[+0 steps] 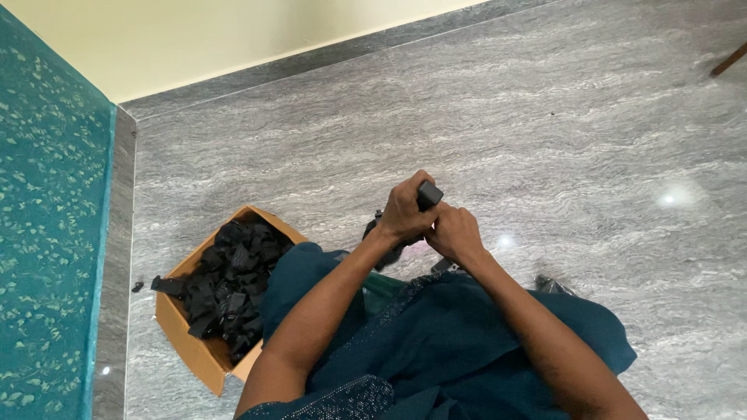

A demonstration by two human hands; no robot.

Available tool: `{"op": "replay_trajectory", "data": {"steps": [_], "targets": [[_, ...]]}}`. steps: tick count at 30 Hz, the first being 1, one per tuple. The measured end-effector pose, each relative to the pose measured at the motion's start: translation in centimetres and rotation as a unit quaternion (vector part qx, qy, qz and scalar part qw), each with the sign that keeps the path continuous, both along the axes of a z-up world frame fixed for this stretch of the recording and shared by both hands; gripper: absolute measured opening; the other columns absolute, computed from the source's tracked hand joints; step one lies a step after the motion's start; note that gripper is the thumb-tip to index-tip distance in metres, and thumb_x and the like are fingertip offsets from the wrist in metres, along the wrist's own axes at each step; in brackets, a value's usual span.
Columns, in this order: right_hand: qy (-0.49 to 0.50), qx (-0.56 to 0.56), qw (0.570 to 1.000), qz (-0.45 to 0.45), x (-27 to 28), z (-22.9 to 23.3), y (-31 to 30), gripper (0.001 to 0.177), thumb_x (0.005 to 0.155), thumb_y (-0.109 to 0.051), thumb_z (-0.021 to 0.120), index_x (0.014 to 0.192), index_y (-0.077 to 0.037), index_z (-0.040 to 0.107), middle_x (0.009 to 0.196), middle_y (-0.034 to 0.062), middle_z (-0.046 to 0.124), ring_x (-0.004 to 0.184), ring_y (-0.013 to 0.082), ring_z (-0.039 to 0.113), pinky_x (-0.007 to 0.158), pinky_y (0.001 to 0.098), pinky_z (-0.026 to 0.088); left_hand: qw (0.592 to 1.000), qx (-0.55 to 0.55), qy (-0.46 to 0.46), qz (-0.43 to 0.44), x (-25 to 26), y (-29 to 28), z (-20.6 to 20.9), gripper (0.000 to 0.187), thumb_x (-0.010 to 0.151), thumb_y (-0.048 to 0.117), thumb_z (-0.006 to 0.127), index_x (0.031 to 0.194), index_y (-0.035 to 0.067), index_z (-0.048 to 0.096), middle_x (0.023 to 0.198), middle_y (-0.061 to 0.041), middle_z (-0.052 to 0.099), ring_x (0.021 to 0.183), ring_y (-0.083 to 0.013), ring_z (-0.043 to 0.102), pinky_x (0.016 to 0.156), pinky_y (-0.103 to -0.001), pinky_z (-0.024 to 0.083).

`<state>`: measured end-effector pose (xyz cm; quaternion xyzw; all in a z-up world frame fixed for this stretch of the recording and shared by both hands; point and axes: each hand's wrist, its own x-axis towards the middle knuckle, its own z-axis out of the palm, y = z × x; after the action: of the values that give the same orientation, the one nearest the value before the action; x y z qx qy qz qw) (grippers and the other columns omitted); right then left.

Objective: The person sits on the floor and repeatedly picks up black strap components from a cardboard box. They connect the straps to plastic buckles, fold them, and place them on the floor. The person continues this process of picking, connecting, and placing the straps throughout the video.

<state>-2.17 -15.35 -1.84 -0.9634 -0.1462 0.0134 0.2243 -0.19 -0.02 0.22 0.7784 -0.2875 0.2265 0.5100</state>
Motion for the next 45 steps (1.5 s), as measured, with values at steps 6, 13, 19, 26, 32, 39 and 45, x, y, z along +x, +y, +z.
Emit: {"op": "replay_trajectory", "data": {"steps": [6,13,19,26,32,39,45], "targets": [[-0.041,-0.033,0.998,0.015,-0.1,0.0,0.0,0.029,0.083,-0.031,0.075,0.076,-0.004,0.07,0.065,0.0178,0.069,0.061,0.0374,0.069,0.059,0.0493,0.056,1.0,-0.011,0.016,0.002,-0.4,0.1,1.0,0.029,0.073,0.004,0.072,0.095,0.008,0.053,0.073,-0.01,0.062,0.064,-0.0245,0.066,0.058,-0.037,0.053],[-0.046,-0.031,0.998,0.03,-0.3,1.0,0.0,0.036,0.086,-0.039,0.071,0.072,-0.005,0.07,0.059,0.0175,0.067,0.055,0.0379,0.066,0.054,0.0505,0.054,0.999,-0.034,0.036,0.02,-0.5,0.3,1.3,0.028,0.075,0.005,0.073,0.096,0.007,0.055,0.072,-0.01,0.062,0.064,-0.0245,0.068,0.059,-0.037,0.054],[-0.02,-0.129,0.987,0.092,0.6,-1.0,-0.3,0.043,0.094,-0.037,0.061,0.068,-0.004,0.071,0.062,0.0163,0.067,0.057,0.0339,0.066,0.059,0.0476,0.054,0.998,-0.034,0.048,0.007,-0.3,0.5,1.1,0.025,0.076,0.005,0.071,0.095,0.007,0.055,0.069,-0.009,0.062,0.061,-0.0234,0.068,0.057,-0.036,0.054],[0.054,-0.033,0.994,0.09,1.2,-2.5,-0.7,0.046,0.095,-0.042,0.057,0.073,-0.003,0.066,0.06,0.0153,0.064,0.055,0.0351,0.065,0.054,0.0483,0.053,0.999,0.009,-0.015,-0.027,0.0,0.7,0.4,0.028,0.073,0.007,0.072,0.094,0.008,0.054,0.069,-0.008,0.06,0.059,-0.023,0.064,0.055,-0.035,0.051],[0.114,-0.008,0.992,0.053,0.7,-2.0,-0.4,0.049,0.096,-0.044,0.058,0.076,-0.001,0.069,0.064,0.0173,0.069,0.058,0.0342,0.069,0.058,0.0475,0.054,0.998,0.021,-0.04,-0.035,-0.4,1.1,1.0,0.032,0.068,0.009,0.074,0.093,0.008,0.055,0.07,-0.009,0.059,0.063,-0.0259,0.064,0.058,-0.037,0.052],[-0.064,-0.021,0.997,0.027,-0.8,1.5,0.3,0.035,0.082,-0.041,0.074,0.082,-0.005,0.071,0.065,0.0172,0.07,0.061,0.0388,0.069,0.057,0.0502,0.055,0.999,-0.008,0.044,0.024,-0.8,0.7,1.7,0.028,0.072,0.008,0.072,0.093,0.007,0.054,0.071,-0.011,0.06,0.064,-0.0278,0.065,0.06,-0.039,0.052],[-0.114,-0.039,0.991,0.061,-0.3,-1.5,0.2,0.034,0.086,-0.034,0.072,0.067,-0.006,0.069,0.06,0.0155,0.067,0.056,0.0376,0.066,0.061,0.0496,0.055,0.997,-0.012,0.071,0.023,-0.6,0.6,1.9,0.024,0.074,0.007,0.068,0.094,0.008,0.055,0.07,-0.011,0.062,0.062,-0.0272,0.068,0.058,-0.038,0.053]]}}
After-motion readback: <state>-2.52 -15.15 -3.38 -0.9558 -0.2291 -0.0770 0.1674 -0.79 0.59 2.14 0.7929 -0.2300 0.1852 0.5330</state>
